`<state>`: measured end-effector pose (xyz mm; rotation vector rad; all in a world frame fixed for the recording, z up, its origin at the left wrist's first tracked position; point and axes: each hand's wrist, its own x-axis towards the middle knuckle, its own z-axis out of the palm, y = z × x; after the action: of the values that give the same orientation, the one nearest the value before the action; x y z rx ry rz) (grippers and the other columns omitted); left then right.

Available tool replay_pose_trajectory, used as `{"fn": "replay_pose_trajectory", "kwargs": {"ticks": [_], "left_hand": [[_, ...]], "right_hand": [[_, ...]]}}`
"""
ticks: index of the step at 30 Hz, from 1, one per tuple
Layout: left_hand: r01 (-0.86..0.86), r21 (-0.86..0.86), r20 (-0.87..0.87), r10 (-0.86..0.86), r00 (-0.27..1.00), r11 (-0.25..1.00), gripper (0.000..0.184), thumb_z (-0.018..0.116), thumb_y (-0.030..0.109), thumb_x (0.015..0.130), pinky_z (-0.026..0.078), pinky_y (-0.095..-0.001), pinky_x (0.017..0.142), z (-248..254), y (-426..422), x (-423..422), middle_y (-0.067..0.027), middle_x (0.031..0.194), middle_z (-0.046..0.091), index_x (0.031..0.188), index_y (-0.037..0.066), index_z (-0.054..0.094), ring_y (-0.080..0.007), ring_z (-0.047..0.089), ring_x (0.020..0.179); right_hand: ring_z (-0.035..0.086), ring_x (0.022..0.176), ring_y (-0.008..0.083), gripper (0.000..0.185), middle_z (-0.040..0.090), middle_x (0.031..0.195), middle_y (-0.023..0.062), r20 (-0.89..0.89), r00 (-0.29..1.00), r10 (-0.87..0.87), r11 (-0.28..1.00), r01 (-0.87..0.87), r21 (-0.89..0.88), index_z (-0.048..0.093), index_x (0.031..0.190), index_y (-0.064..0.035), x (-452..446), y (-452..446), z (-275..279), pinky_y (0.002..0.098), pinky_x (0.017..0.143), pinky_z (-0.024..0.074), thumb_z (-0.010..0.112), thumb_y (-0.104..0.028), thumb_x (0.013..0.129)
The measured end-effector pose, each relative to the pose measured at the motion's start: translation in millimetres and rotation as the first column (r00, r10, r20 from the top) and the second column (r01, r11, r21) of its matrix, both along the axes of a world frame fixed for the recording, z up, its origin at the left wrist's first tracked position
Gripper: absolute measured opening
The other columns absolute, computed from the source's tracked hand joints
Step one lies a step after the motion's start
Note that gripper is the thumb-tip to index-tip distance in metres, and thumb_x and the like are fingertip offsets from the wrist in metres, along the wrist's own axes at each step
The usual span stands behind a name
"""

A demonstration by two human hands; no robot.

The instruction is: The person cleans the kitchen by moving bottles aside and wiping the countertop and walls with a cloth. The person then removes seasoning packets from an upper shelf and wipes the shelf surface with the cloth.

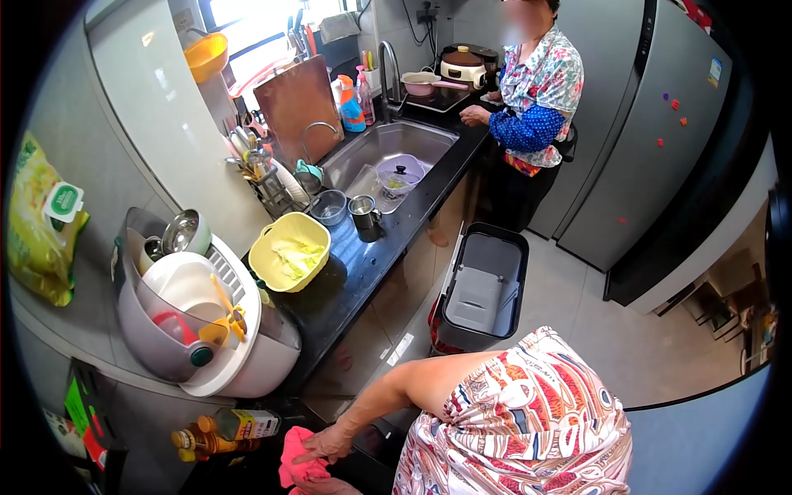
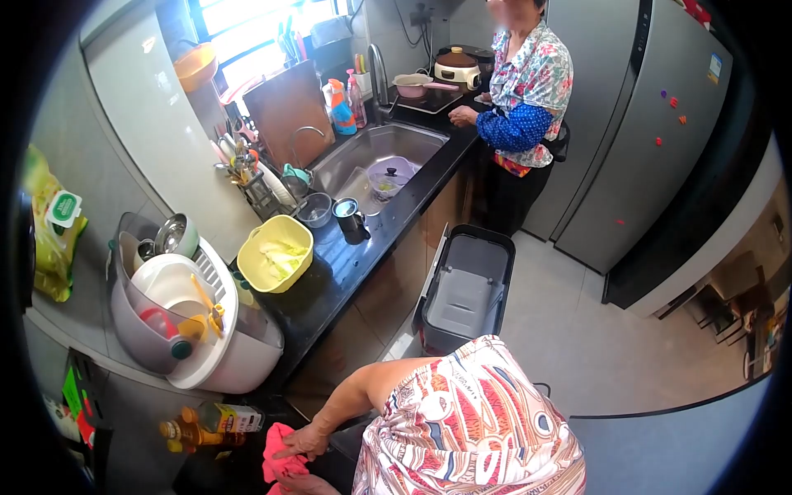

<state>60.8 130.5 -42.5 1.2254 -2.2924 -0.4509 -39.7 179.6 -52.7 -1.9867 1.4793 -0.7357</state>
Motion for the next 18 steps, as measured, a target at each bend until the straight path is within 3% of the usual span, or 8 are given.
{"fn": "replay_pose_trajectory", "kwargs": {"ticks": [11,14,16,18], "left_hand": [[-0.002,0.0,-0.018,0.002,1.0,1.0,0.042,0.047,0.024,0.09,0.036,-0.0439,0.095,2.0,-0.6,-5.9,-0.0218,0.124,0.048,0.124,0.0,0.046,-0.0364,0.044,0.114],[-0.006,0.004,-0.036,0.006,0.999,1.0,0.042,0.047,0.024,0.09,0.036,-0.0438,0.095,1.6,-0.8,-9.8,-0.0217,0.124,0.048,0.124,0.0,0.046,-0.0363,0.044,0.114],[-0.01,-0.001,-0.051,0.01,0.999,1.0,0.042,0.047,0.024,0.09,0.036,-0.0438,0.096,-0.6,-1.1,-10.0,-0.0217,0.124,0.048,0.124,0.0,0.046,-0.0363,0.044,0.114],[-0.007,-0.002,-0.063,0.007,0.998,1.0,0.042,0.047,0.024,0.09,0.036,-0.0438,0.096,0.1,-0.6,-11.2,-0.0217,0.124,0.048,0.124,0.0,0.046,-0.0362,0.044,0.114]], "right_hand": [[0.041,0.105,0.0409,0.103,0.041,0.106,0.0251,-0.031,0.999,-0.025,0.999,0.024,-0.044,-0.004,0.144,-0.0086,1.8,2.0,-0.3,0.0466,0.093,0.0307,0.068,-0.017,0.071],[0.042,0.103,0.0404,0.102,0.041,0.109,0.0267,-0.041,0.999,-0.003,0.999,0.006,0.054,-0.003,0.144,-0.0083,-2.3,-1.6,3.0,0.0442,0.091,0.0322,0.068,-0.017,0.07],[0.044,0.099,0.0395,0.103,0.042,0.108,0.0267,-0.078,0.997,0.022,0.999,-0.025,-0.048,-0.004,0.144,-0.0085,-0.8,-9.9,-4.5,0.0421,0.088,0.0335,0.068,-0.017,0.07],[0.045,0.103,0.0395,0.095,0.046,0.109,0.0252,-0.045,0.999,0.027,1.0,-0.027,-0.008,0.007,0.143,-0.0063,-3.7,-9.3,3.0,0.0423,0.091,0.0337,0.067,-0.018,0.071]]}}
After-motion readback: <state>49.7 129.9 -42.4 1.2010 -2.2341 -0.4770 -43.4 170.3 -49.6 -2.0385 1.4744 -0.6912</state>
